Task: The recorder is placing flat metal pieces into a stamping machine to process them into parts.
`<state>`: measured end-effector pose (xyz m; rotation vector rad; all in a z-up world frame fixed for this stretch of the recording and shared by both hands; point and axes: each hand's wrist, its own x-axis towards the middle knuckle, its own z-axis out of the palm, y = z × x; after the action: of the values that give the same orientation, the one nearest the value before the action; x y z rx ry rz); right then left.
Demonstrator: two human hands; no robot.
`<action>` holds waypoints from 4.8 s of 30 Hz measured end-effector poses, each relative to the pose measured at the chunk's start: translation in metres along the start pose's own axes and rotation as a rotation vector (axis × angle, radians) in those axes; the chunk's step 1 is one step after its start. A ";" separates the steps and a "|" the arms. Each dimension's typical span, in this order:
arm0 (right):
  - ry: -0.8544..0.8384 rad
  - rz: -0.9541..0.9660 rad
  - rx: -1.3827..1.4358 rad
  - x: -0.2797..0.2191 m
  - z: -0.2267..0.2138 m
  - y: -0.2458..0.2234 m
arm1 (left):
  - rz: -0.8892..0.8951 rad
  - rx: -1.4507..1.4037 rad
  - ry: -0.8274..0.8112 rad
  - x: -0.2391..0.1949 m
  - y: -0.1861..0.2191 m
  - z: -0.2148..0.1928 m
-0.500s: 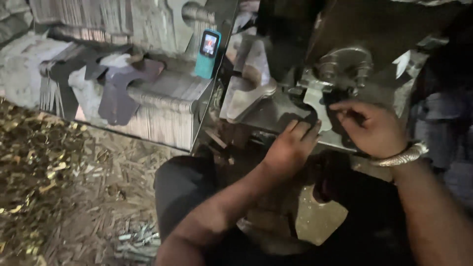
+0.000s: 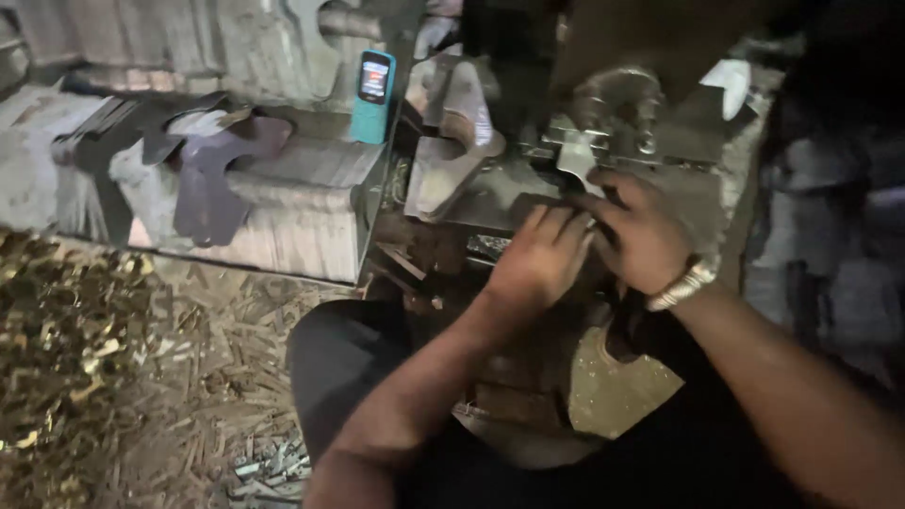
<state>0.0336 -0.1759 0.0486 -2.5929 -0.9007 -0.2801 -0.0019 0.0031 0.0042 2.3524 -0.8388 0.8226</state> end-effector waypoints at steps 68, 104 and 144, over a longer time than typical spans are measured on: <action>0.348 0.614 -0.187 -0.021 0.020 0.122 | -0.068 0.043 -0.129 -0.004 -0.002 0.005; 0.021 1.003 1.299 0.021 0.060 0.036 | -0.363 0.059 0.058 0.007 -0.082 -0.085; 0.352 0.638 -0.106 -0.030 0.032 0.171 | -0.222 -0.172 -0.060 -0.014 -0.005 0.021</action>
<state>0.1202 -0.3032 -0.0385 -2.6426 0.0738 -0.5794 0.0006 -0.0014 -0.0209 2.2754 -0.6305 0.5677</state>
